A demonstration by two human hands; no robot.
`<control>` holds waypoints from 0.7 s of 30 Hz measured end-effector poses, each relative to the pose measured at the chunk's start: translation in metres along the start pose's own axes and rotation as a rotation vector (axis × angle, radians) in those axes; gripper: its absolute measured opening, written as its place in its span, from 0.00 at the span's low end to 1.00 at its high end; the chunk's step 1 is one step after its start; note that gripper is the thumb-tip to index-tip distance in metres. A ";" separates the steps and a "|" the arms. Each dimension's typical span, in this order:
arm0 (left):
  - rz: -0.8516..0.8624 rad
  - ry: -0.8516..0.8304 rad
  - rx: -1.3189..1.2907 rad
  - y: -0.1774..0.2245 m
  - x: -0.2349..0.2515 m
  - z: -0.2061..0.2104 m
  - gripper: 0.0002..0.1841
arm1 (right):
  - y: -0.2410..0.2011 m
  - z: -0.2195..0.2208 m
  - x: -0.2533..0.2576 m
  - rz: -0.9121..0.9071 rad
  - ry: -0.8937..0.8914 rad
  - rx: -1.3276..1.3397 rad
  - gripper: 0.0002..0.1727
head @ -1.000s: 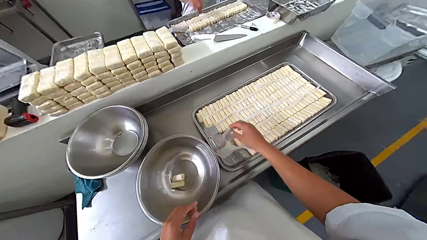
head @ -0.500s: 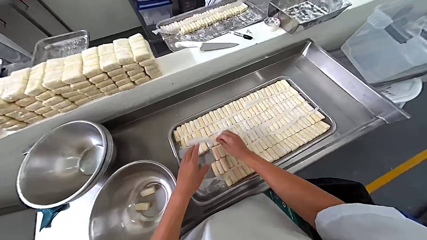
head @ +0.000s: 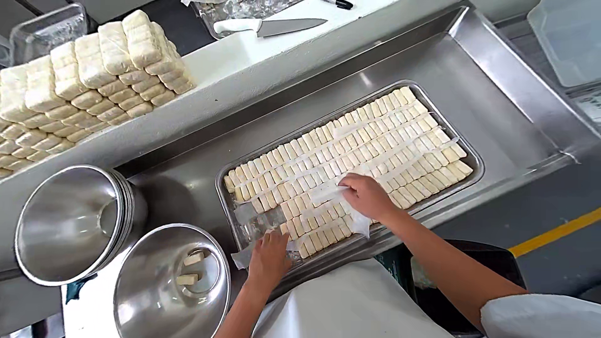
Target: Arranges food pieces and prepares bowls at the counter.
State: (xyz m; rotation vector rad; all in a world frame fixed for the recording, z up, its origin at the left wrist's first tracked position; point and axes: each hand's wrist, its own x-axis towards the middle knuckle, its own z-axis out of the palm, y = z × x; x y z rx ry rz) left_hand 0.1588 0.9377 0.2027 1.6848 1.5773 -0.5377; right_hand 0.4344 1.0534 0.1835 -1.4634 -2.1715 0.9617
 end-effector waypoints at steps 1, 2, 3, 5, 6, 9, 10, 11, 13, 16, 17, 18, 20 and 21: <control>-0.030 -0.002 0.042 -0.003 0.000 0.008 0.28 | 0.005 0.008 -0.007 0.060 -0.079 -0.048 0.13; -0.047 0.014 0.066 -0.007 0.001 0.013 0.20 | 0.007 0.016 -0.012 0.088 -0.156 -0.103 0.19; -0.044 0.059 0.065 -0.010 0.001 0.015 0.17 | 0.007 0.026 -0.015 0.088 -0.217 -0.150 0.24; 0.043 0.218 -0.027 -0.015 -0.004 0.015 0.17 | 0.006 0.048 -0.014 0.029 -0.274 -0.212 0.27; 0.112 0.315 -0.090 -0.014 -0.007 0.014 0.15 | 0.005 0.057 -0.013 -0.020 -0.270 -0.224 0.25; 0.301 0.562 -0.177 -0.007 -0.022 0.007 0.12 | 0.007 0.083 -0.008 -0.196 -0.224 -0.247 0.19; 0.340 0.602 -0.162 -0.004 -0.028 0.003 0.12 | 0.010 0.090 -0.007 -0.267 -0.193 -0.252 0.16; 0.370 0.623 -0.146 -0.001 -0.035 0.002 0.11 | 0.014 0.096 -0.006 -0.340 -0.148 -0.253 0.12; 0.436 0.682 -0.126 0.003 -0.045 0.005 0.12 | 0.019 0.099 -0.002 -0.402 -0.078 -0.222 0.09; 0.482 0.813 -0.214 -0.002 -0.063 -0.004 0.14 | 0.011 0.085 -0.001 -0.196 0.019 -0.009 0.09; 0.471 0.844 -0.307 -0.006 -0.075 -0.015 0.13 | 0.008 0.077 -0.004 -0.085 0.063 0.099 0.10; 0.449 0.880 -0.411 -0.012 -0.090 -0.032 0.12 | 0.005 0.066 -0.006 0.039 0.125 0.210 0.11; 0.414 0.971 -0.630 -0.030 -0.117 -0.063 0.08 | -0.002 0.034 -0.012 0.254 0.273 0.426 0.13; 0.408 1.032 -0.727 -0.038 -0.123 -0.074 0.06 | -0.010 0.016 -0.012 0.282 0.361 0.495 0.13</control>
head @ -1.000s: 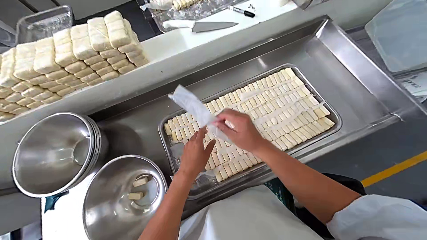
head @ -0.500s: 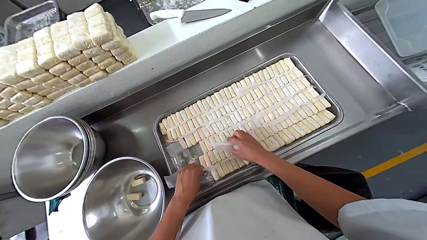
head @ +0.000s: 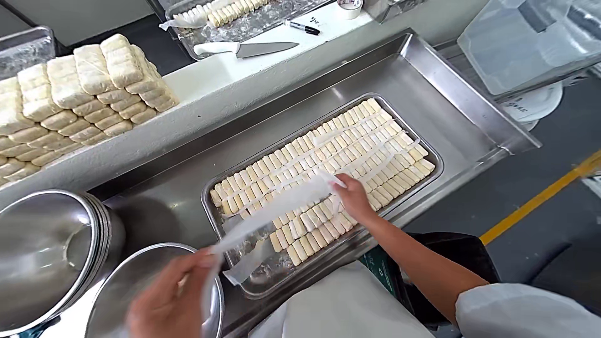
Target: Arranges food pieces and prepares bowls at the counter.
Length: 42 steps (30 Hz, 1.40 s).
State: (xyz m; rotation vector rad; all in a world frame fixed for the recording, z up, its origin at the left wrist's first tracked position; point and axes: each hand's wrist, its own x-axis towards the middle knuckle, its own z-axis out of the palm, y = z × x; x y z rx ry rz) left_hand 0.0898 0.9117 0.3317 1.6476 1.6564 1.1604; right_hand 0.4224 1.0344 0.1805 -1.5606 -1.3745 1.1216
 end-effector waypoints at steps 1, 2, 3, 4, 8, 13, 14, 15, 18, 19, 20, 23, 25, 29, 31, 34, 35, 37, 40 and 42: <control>-0.013 0.070 -0.060 0.000 0.006 -0.007 0.06 | -0.021 -0.009 0.002 -0.039 0.064 0.073 0.13; -0.026 0.115 -0.119 -0.003 0.010 -0.008 0.08 | -0.045 -0.016 0.002 -0.126 0.106 0.141 0.12; -0.060 0.128 -0.193 -0.007 0.013 -0.003 0.10 | -0.073 -0.018 0.001 -0.252 0.127 0.194 0.10; -0.120 0.113 -0.286 -0.011 0.013 0.006 0.13 | -0.103 -0.016 0.000 -0.396 0.123 0.237 0.08; -0.479 -0.119 -0.879 -0.024 0.010 0.063 0.26 | -0.175 0.042 -0.026 -0.761 -0.101 0.181 0.09; -0.709 0.033 -1.055 -0.045 0.001 0.100 0.26 | -0.112 0.125 -0.064 -0.772 -0.485 -0.530 0.10; -0.752 0.066 -1.021 -0.056 -0.001 0.102 0.21 | -0.103 0.122 -0.068 -0.691 -0.623 -0.540 0.17; -0.778 0.116 -0.978 -0.068 -0.003 0.102 0.17 | -0.096 0.115 -0.069 -0.612 -0.750 -0.495 0.25; -0.823 0.270 -0.763 -0.075 -0.003 0.095 0.12 | -0.074 0.074 -0.059 -0.435 -0.773 -0.320 0.28; -0.838 0.304 -0.735 -0.072 -0.002 0.091 0.11 | -0.065 0.054 -0.048 -0.360 -0.705 -0.330 0.25; -0.846 0.329 -0.723 -0.070 -0.002 0.088 0.10 | -0.050 0.033 -0.033 -0.302 -0.613 -0.397 0.23; -0.836 0.347 -0.719 -0.072 -0.002 0.084 0.09 | 0.012 -0.037 0.016 -0.247 -0.287 -0.724 0.20; -0.827 0.343 -0.712 -0.074 0.000 0.084 0.09 | 0.047 -0.077 0.037 -0.149 -0.224 -0.863 0.23; -0.808 0.319 -0.697 -0.075 0.009 0.084 0.11 | 0.096 -0.107 0.047 -0.287 -0.203 -0.952 0.13; -0.796 0.303 -0.690 -0.073 0.011 0.085 0.11 | 0.108 -0.110 0.055 -0.459 -0.156 -0.939 0.09; -0.785 0.293 -0.681 -0.068 0.013 0.087 0.10 | 0.109 -0.107 0.061 -0.562 -0.129 -0.894 0.08; -0.778 0.296 -0.684 -0.067 0.013 0.087 0.10 | 0.108 -0.107 0.059 -0.555 -0.126 -0.880 0.09; -0.770 0.307 -0.687 -0.066 0.012 0.087 0.10 | 0.109 -0.109 0.054 -0.551 -0.121 -0.864 0.09; -0.779 0.332 -0.701 -0.069 0.004 0.083 0.10 | 0.113 -0.111 0.054 -0.559 -0.141 -0.877 0.09; -0.788 0.343 -0.693 -0.073 0.000 0.079 0.10 | 0.110 -0.115 0.057 -0.536 -0.182 -0.892 0.09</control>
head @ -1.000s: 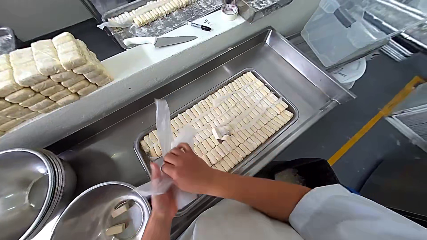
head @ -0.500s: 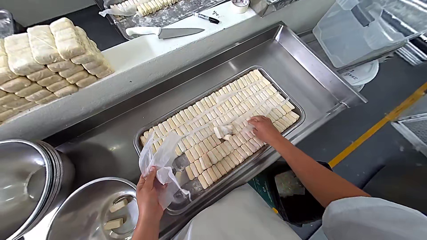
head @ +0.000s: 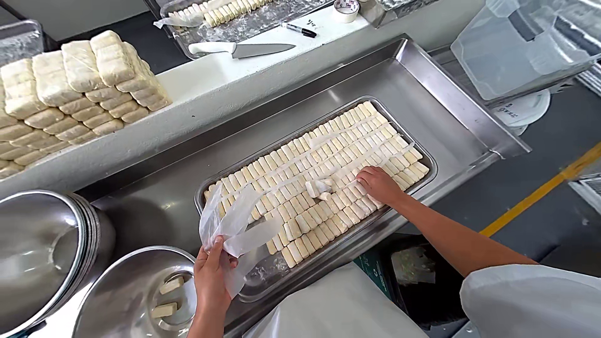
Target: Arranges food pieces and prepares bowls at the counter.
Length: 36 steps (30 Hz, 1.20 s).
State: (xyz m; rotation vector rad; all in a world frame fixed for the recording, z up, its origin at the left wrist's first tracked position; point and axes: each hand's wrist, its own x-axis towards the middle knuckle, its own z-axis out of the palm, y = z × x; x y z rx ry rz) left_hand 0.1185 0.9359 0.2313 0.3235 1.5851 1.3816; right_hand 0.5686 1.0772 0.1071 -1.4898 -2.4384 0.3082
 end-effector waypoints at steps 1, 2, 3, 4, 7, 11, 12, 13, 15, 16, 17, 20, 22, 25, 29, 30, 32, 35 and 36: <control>0.000 0.008 0.003 -0.001 0.000 -0.003 0.10 | 0.001 -0.004 0.001 0.008 -0.044 -0.004 0.09; -0.001 0.014 0.007 -0.002 -0.001 -0.006 0.10 | 0.001 -0.008 0.000 0.017 -0.093 -0.020 0.11; -0.005 0.021 0.008 -0.002 -0.001 -0.008 0.10 | 0.004 -0.010 0.000 0.012 -0.117 -0.043 0.14; -0.010 0.031 0.005 -0.004 -0.002 -0.009 0.10 | 0.007 -0.009 0.000 -0.008 -0.111 -0.069 0.14; -0.027 0.040 -0.002 -0.008 -0.003 -0.009 0.10 | 0.014 -0.004 0.005 -0.111 -0.028 -0.149 0.10; -0.026 0.021 0.008 -0.008 -0.003 -0.002 0.09 | 0.018 -0.008 0.010 -0.184 -0.025 -0.116 0.09; -0.025 0.019 0.007 -0.006 -0.003 -0.001 0.09 | 0.019 -0.015 0.012 -0.161 -0.013 -0.094 0.10; -0.021 0.019 0.011 -0.005 -0.002 0.000 0.09 | 0.021 -0.028 0.016 -0.102 0.016 -0.065 0.11; -0.015 0.026 0.023 -0.003 0.000 0.001 0.09 | 0.028 -0.071 0.035 0.028 0.115 -0.033 0.13; -0.017 0.028 0.027 -0.003 -0.001 0.000 0.09 | 0.029 -0.094 0.041 0.092 0.130 -0.009 0.13; -0.017 0.025 0.027 -0.003 -0.001 0.001 0.09 | 0.032 -0.110 0.042 0.127 0.153 0.005 0.12; -0.003 0.011 0.013 -0.001 0.001 0.009 0.09 | 0.038 -0.126 0.028 0.186 0.244 0.065 0.12; -0.009 0.002 0.015 -0.002 -0.001 0.009 0.10 | 0.030 -0.132 0.016 0.322 0.377 0.201 0.12; -0.024 -0.007 0.020 -0.006 -0.004 0.011 0.10 | 0.012 -0.176 0.013 0.398 0.738 0.419 0.12; -0.094 -0.082 0.044 -0.008 -0.007 0.022 0.12 | -0.083 -0.211 0.049 0.089 1.023 0.677 0.06; -0.125 -0.134 0.031 -0.009 -0.009 0.025 0.14 | -0.121 -0.197 0.057 0.058 0.950 0.729 0.06; -0.210 -0.266 -0.050 -0.013 -0.013 0.032 0.21 | -0.205 -0.139 0.063 -0.037 0.646 0.820 0.02; -0.238 -0.388 -0.144 -0.025 -0.017 0.033 0.26 | -0.300 -0.039 0.041 -0.342 -0.044 0.622 0.06; -0.236 -0.359 -0.117 -0.029 -0.016 0.030 0.24 | -0.316 -0.020 0.034 -0.448 -0.230 0.567 0.07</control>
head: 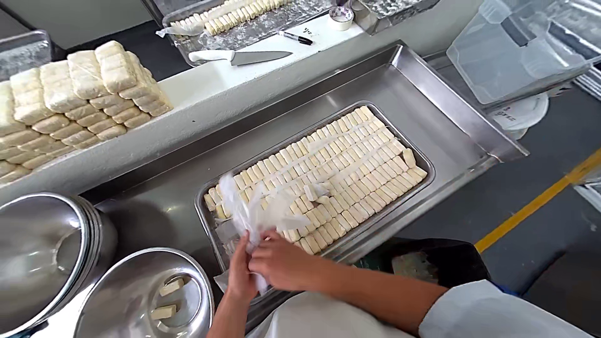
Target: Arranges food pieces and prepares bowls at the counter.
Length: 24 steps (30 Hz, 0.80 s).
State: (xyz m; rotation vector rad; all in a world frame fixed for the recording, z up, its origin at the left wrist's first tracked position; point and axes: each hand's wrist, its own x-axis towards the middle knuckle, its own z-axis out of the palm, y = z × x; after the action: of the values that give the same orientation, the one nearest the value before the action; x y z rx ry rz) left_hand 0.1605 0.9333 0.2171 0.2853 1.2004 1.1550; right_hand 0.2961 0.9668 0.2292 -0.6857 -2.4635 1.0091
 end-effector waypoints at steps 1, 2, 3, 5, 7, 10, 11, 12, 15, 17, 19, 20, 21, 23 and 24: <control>0.001 0.072 0.013 -0.003 0.001 -0.007 0.18 | -0.001 0.012 0.001 -0.035 -0.113 0.006 0.07; 0.012 0.146 0.020 -0.004 0.002 -0.016 0.14 | -0.001 0.010 0.002 -0.038 -0.170 0.058 0.09; 0.025 0.216 0.020 -0.004 0.001 -0.025 0.10 | 0.002 -0.003 0.002 0.007 -0.192 0.117 0.11; 0.019 0.346 0.023 0.001 -0.006 -0.037 0.06 | 0.022 -0.035 0.005 0.185 -0.158 0.131 0.15; 0.017 0.435 0.011 0.006 -0.011 -0.044 0.05 | 0.069 -0.055 0.014 0.350 -0.053 -0.030 0.15; 0.033 0.467 -0.022 0.005 -0.016 -0.048 0.06 | 0.152 -0.053 0.027 0.504 -0.043 -0.282 0.21; 0.042 0.456 -0.018 0.006 -0.017 -0.047 0.06 | 0.170 -0.047 0.030 0.499 -0.072 -0.358 0.21; 0.056 0.435 0.003 0.008 -0.018 -0.046 0.07 | 0.183 -0.041 0.031 0.462 -0.091 -0.425 0.17; 0.090 0.346 0.187 0.028 -0.017 -0.045 0.08 | 0.195 -0.035 0.033 0.304 -0.107 -0.533 0.10; 0.071 0.286 0.313 0.050 -0.009 -0.048 0.08 | 0.198 -0.036 0.034 0.227 -0.127 -0.562 0.09; 0.061 0.278 0.402 0.080 0.007 -0.051 0.09 | 0.206 -0.035 0.036 0.142 -0.105 -0.612 0.08; 0.075 0.293 0.418 0.097 0.021 -0.053 0.09 | 0.209 -0.035 0.038 0.114 -0.107 -0.632 0.07; 0.100 0.310 0.427 0.117 0.038 -0.056 0.10 | 0.210 -0.036 0.041 0.101 -0.129 -0.637 0.08; 0.117 0.331 0.427 0.154 0.079 -0.066 0.18 | 0.208 -0.038 0.048 0.105 -0.208 -0.613 0.08; 0.093 0.347 0.452 0.169 0.100 -0.075 0.24 | 0.206 -0.039 0.049 0.107 -0.234 -0.599 0.08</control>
State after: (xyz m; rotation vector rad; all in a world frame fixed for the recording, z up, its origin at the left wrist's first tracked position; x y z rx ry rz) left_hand -0.0026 1.0611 0.2492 0.4989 1.7729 1.0279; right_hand 0.3364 1.1438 0.1134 -0.9277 -2.9926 0.3812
